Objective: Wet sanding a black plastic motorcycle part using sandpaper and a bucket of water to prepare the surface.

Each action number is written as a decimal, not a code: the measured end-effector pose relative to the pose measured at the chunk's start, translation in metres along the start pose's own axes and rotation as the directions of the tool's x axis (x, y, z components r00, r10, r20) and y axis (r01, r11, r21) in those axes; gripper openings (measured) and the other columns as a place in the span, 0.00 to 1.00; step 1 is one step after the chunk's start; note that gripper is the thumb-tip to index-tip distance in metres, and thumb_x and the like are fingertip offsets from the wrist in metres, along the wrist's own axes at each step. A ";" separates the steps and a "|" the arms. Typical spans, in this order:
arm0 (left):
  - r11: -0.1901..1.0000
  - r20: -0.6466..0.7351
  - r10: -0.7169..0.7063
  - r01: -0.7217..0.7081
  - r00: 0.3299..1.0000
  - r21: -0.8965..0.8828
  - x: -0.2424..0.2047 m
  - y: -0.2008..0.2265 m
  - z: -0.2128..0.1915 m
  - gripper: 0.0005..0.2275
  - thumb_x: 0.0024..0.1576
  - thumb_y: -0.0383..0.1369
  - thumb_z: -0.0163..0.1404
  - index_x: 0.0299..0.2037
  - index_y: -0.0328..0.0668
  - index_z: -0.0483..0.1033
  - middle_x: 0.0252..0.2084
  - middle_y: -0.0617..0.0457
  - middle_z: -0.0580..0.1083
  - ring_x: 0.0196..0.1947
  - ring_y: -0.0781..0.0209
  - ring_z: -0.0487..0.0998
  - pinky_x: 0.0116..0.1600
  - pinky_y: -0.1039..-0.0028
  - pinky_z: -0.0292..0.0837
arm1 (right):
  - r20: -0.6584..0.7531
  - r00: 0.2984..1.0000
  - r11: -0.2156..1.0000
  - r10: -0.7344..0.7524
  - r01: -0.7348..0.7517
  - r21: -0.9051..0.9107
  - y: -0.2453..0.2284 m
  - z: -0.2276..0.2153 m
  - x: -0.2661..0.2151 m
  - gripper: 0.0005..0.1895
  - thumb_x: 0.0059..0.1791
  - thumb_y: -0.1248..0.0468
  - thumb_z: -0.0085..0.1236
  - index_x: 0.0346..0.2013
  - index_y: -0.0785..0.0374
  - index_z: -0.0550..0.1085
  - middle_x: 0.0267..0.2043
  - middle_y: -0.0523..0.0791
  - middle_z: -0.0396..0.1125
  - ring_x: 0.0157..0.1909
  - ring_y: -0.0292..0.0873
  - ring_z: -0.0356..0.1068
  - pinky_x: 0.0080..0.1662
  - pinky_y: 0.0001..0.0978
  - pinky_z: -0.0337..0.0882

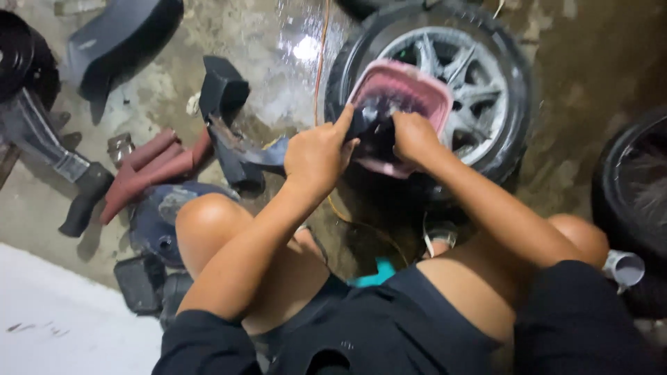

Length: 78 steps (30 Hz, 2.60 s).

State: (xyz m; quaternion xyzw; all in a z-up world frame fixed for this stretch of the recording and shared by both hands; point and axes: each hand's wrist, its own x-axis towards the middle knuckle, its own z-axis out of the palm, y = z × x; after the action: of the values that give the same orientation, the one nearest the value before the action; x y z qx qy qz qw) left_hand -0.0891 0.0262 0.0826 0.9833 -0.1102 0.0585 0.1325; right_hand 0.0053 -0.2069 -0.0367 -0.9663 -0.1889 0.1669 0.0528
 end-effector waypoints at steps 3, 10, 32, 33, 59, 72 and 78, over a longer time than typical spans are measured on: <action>1.000 -0.040 -0.003 0.003 0.999 0.004 0.002 0.000 0.001 0.26 0.55 0.44 0.59 0.63 0.49 0.73 0.27 0.48 0.78 0.24 0.46 0.82 0.27 0.53 0.79 | 0.015 0.999 0.999 0.037 -0.037 0.016 -0.020 -0.026 -0.016 0.30 0.36 0.71 0.73 0.49 0.72 0.70 0.38 0.65 0.73 0.44 0.70 0.76 0.46 0.58 0.78; 0.999 0.034 -0.037 0.038 0.999 -0.022 0.004 0.003 -0.009 0.24 0.57 0.43 0.58 0.64 0.51 0.73 0.28 0.50 0.79 0.25 0.50 0.83 0.28 0.60 0.79 | 0.019 0.998 0.995 0.063 -0.064 0.076 -0.020 -0.020 -0.020 0.26 0.35 0.73 0.67 0.47 0.74 0.74 0.37 0.65 0.74 0.45 0.70 0.76 0.47 0.59 0.77; 1.000 0.034 -0.013 0.013 0.999 -0.016 0.006 -0.001 -0.009 0.25 0.56 0.43 0.59 0.64 0.48 0.73 0.29 0.47 0.79 0.27 0.47 0.83 0.30 0.57 0.80 | 0.040 0.996 0.996 0.084 -0.084 0.006 -0.017 -0.016 -0.013 0.27 0.38 0.66 0.66 0.51 0.72 0.75 0.36 0.60 0.75 0.45 0.67 0.77 0.45 0.59 0.77; 1.000 0.014 -0.011 0.011 1.000 -0.026 0.008 0.000 -0.009 0.25 0.57 0.42 0.60 0.64 0.48 0.73 0.29 0.47 0.80 0.27 0.48 0.83 0.30 0.57 0.80 | -0.001 0.999 0.999 0.051 -0.051 -0.013 -0.022 -0.031 -0.015 0.26 0.37 0.66 0.66 0.49 0.69 0.76 0.36 0.59 0.75 0.44 0.66 0.77 0.44 0.58 0.77; 1.000 -0.009 -0.005 0.005 1.000 0.002 0.013 -0.003 -0.014 0.25 0.55 0.44 0.60 0.63 0.50 0.74 0.28 0.49 0.79 0.26 0.50 0.83 0.30 0.58 0.80 | 0.075 0.993 0.996 0.087 -0.087 -0.013 -0.018 -0.027 -0.014 0.32 0.39 0.65 0.70 0.55 0.71 0.71 0.42 0.62 0.74 0.49 0.67 0.76 0.51 0.60 0.75; 1.000 0.029 -0.015 0.014 0.999 0.008 0.012 0.001 -0.021 0.24 0.57 0.43 0.60 0.64 0.50 0.74 0.28 0.50 0.80 0.25 0.51 0.83 0.29 0.61 0.80 | 0.040 0.999 0.998 0.028 -0.031 0.063 -0.011 -0.037 -0.018 0.27 0.41 0.66 0.64 0.54 0.67 0.74 0.39 0.61 0.74 0.48 0.68 0.75 0.48 0.58 0.75; 1.000 0.058 -0.014 0.013 0.998 0.022 0.007 -0.002 -0.014 0.24 0.56 0.44 0.60 0.63 0.50 0.75 0.28 0.48 0.80 0.24 0.49 0.83 0.28 0.58 0.79 | 0.081 0.994 0.996 0.077 -0.073 -0.053 -0.009 -0.011 -0.020 0.43 0.37 0.65 0.72 0.65 0.74 0.66 0.42 0.63 0.74 0.49 0.66 0.76 0.50 0.59 0.75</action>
State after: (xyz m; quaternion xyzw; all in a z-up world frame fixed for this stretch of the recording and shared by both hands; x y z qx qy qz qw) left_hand -0.0829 0.0302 0.0970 0.9867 -0.1066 0.0299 0.1190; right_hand -0.0117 -0.2072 -0.0187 -0.9659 -0.1588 0.2041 0.0144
